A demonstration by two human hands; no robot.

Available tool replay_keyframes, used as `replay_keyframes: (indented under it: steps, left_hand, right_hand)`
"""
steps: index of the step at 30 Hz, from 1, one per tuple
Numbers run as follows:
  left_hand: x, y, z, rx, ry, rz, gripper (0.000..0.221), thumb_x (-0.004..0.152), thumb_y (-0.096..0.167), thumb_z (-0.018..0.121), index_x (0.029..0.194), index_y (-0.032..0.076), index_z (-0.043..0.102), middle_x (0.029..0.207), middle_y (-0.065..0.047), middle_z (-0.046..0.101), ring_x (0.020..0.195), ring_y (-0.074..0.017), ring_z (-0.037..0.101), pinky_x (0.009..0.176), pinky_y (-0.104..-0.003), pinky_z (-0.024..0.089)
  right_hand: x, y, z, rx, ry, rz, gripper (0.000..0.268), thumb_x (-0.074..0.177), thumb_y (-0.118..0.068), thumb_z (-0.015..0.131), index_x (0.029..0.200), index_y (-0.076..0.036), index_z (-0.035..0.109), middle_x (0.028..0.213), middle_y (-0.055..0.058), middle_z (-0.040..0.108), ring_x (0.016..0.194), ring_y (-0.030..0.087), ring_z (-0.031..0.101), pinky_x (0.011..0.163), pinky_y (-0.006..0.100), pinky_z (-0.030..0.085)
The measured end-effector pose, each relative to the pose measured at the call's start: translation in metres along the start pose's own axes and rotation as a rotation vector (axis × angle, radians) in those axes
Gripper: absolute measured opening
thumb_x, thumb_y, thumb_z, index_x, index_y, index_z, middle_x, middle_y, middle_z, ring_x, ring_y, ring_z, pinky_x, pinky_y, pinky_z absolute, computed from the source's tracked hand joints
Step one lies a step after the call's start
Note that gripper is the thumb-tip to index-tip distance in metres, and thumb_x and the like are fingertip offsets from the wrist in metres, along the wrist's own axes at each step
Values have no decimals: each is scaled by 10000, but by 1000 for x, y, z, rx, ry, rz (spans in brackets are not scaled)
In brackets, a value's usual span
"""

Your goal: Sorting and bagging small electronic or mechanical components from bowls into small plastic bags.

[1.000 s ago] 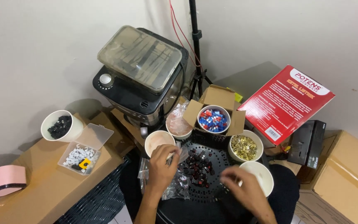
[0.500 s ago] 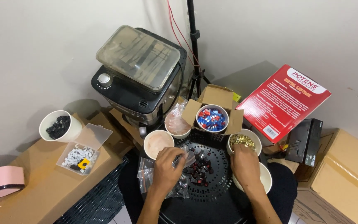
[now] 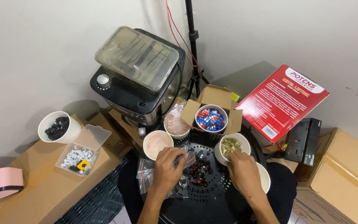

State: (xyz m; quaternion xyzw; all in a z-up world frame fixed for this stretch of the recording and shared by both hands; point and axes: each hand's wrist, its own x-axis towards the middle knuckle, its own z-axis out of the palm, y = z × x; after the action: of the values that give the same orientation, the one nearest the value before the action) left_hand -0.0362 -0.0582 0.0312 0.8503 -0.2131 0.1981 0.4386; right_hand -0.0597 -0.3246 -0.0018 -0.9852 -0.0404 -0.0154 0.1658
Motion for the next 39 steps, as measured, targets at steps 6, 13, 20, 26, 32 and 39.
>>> replay_keyframes:
  steps: [6,13,20,26,32,39]
  left_hand:
    - [0,-2,-1,9,-12,-6,126,969,198,674,966,80,718,926,-59,747,884,-211,692,806,-371,531]
    - [3,4,-2,8,111,93,105,964,164,690,951,61,699,909,-77,726,839,-213,676,765,-349,537]
    - [3,2,-6,-11,163,87,126,985,183,658,954,61,674,899,-74,710,845,-215,671,791,-358,531]
    - [-1,-5,1,2,140,90,151,992,210,645,964,64,673,907,-77,713,845,-208,669,777,-355,544]
    - [3,-3,4,0,139,110,129,978,178,665,963,50,676,900,-87,715,832,-212,670,766,-352,543]
    - [2,-4,3,7,126,101,135,976,176,672,955,43,685,894,-90,717,834,-216,672,772,-356,542]
  right_hand:
    - [-11,1,-2,104,1,-152,144,787,-59,721,751,-125,597,769,36,657,744,305,605,715,426,465]
    - [-30,-6,-15,233,-9,-211,133,818,-145,789,838,-150,657,857,2,697,840,252,636,802,397,486]
    - [-62,25,-39,200,151,-272,136,813,-188,774,912,-143,694,918,8,713,872,246,647,782,398,464]
    - [-88,69,-36,55,82,-138,149,820,-272,755,852,-202,627,867,-25,647,834,235,624,749,380,471]
    - [-88,73,-19,60,-127,-134,146,770,-249,760,870,-215,660,925,-4,697,860,253,666,771,408,535]
    - [-76,60,5,-3,-267,-33,184,749,-247,766,884,-221,644,954,-12,678,971,263,658,812,439,529]
